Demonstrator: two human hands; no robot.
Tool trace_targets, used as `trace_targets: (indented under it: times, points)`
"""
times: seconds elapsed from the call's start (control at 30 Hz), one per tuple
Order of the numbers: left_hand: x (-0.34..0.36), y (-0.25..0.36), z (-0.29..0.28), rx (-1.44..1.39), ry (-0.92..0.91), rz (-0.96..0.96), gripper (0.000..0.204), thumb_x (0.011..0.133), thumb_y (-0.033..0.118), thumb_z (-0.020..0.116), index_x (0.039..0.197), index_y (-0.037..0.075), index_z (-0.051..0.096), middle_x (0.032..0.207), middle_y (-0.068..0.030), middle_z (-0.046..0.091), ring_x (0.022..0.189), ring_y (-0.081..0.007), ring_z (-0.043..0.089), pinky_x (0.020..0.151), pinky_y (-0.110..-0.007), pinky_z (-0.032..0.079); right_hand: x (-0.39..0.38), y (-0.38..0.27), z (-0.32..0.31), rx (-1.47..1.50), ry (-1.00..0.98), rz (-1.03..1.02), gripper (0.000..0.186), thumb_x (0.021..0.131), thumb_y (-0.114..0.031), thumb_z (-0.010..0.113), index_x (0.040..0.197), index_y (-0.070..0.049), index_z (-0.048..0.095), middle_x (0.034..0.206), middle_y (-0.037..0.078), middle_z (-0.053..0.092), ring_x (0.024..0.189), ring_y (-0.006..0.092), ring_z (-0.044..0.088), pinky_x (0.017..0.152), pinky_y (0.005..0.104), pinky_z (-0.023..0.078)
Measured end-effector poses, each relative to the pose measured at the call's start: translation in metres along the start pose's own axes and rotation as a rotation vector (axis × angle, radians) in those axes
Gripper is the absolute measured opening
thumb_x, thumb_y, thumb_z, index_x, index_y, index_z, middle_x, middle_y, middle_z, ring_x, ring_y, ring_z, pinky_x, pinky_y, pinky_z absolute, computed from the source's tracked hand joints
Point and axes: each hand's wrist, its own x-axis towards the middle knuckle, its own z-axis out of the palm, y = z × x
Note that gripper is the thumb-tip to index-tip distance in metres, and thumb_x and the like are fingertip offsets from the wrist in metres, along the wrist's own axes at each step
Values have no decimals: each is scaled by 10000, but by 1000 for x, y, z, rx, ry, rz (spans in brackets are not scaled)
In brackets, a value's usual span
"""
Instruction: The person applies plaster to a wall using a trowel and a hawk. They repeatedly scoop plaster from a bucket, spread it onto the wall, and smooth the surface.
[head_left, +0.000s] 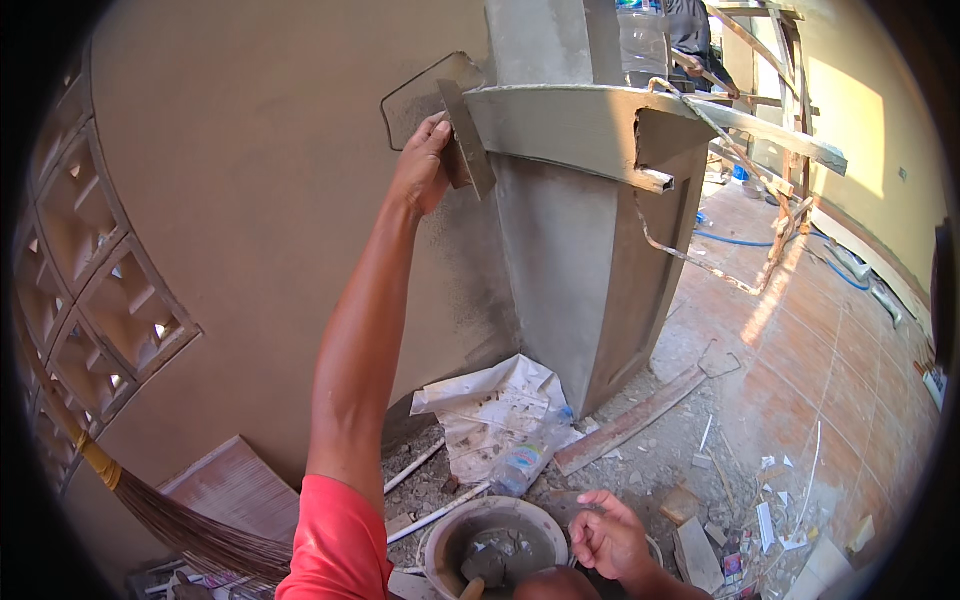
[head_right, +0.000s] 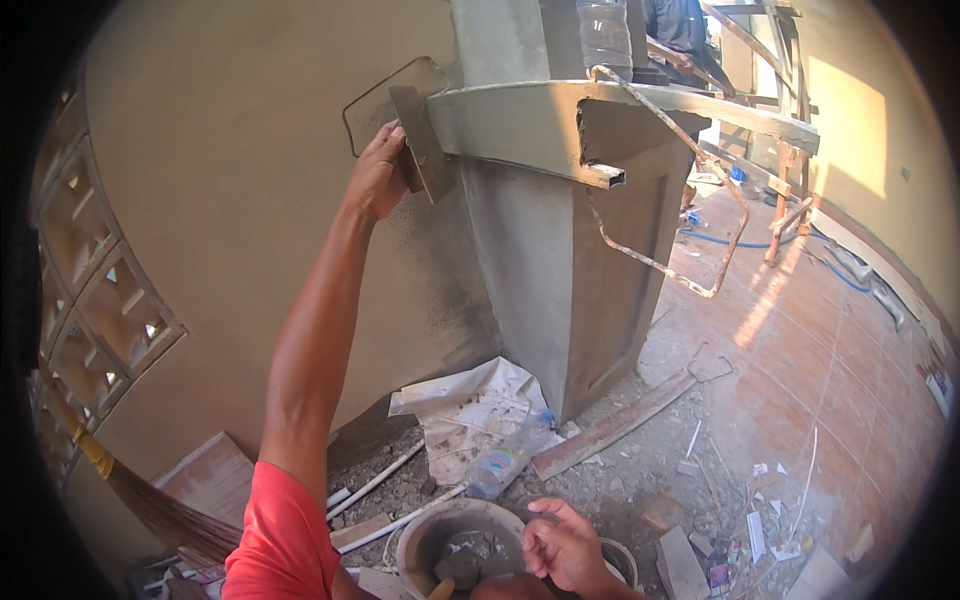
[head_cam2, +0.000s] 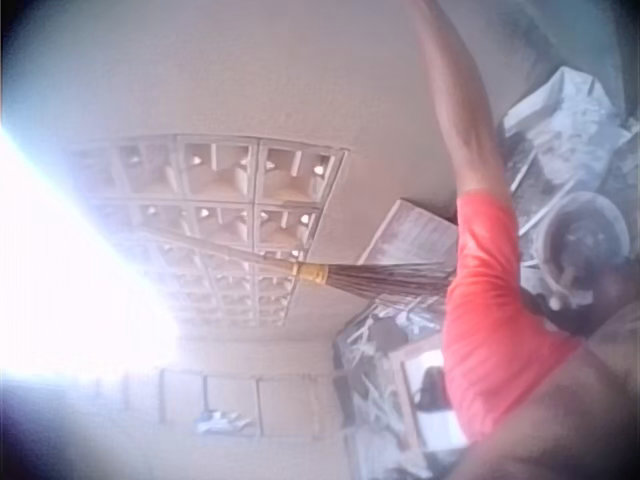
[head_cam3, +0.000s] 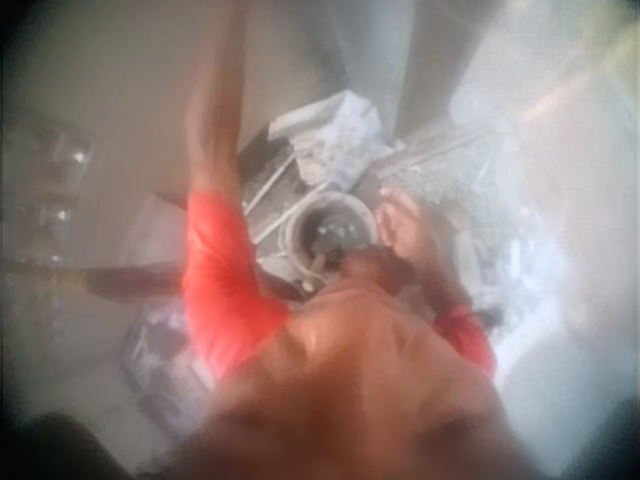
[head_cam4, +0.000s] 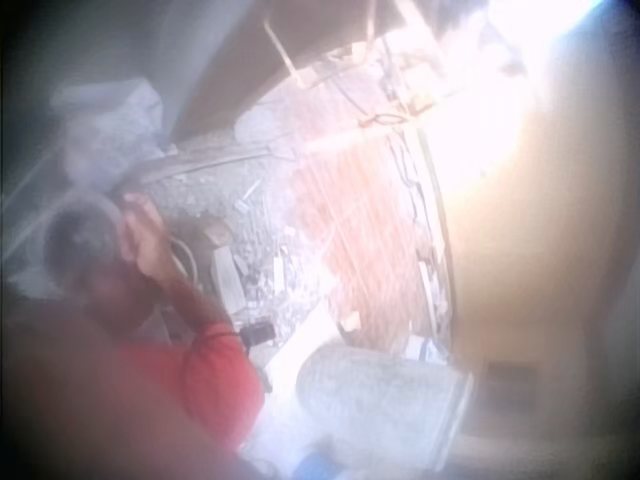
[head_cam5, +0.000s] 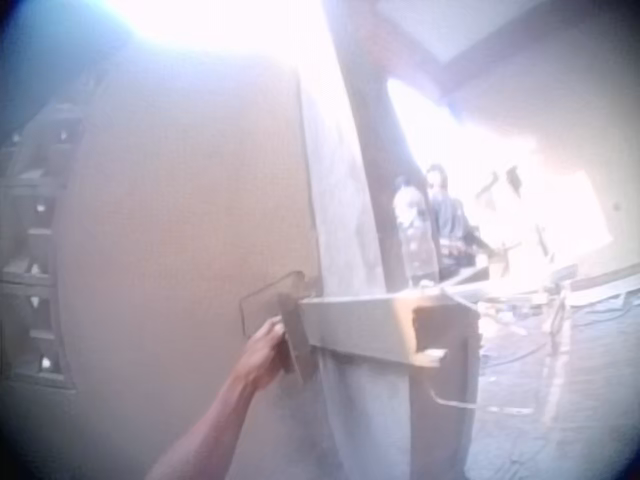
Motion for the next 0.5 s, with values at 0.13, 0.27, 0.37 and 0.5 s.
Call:
trace_targets:
  times: [0.13, 0.27, 0.37, 0.5]
  points:
    - [14, -9, -6, 29, 14, 4, 287, 1019, 214, 422, 1259, 63, 466, 1169, -42, 560, 1065, -158, 529, 940, -371, 442, 1, 2, 1, 31, 14, -7, 285, 925, -103, 508, 1206, -75, 466, 780, 191, 554, 503, 222, 496, 426, 310, 394]
    - [25, -16, -4, 64, 89, 16, 299, 1012, 191, 439, 1277, 54, 455, 1174, -61, 563, 1075, -178, 545, 941, -384, 455, 2, 2, -4, 24, 26, 0, 285, 928, -96, 501, 1210, -79, 473, 781, 193, 555, 500, 222, 496, 424, 311, 394]
    - [36, -21, 2, 137, 127, 78, 286, 997, 184, 472, 1250, 51, 476, 1138, -67, 575, 1040, -169, 546, 910, -371, 462, 2, 2, -7, 21, 29, -14, 282, 929, -91, 497, 1210, -78, 477, 779, 193, 556, 492, 222, 491, 422, 312, 392]
    - [53, -33, 1, 356, 183, 169, 287, 982, 192, 506, 1232, 52, 490, 1093, -73, 585, 978, -165, 553, 851, -342, 487, 2, 3, -9, 26, 43, -12, 281, 932, -92, 497, 1212, -78, 477, 777, 193, 559, 484, 223, 486, 421, 314, 391]
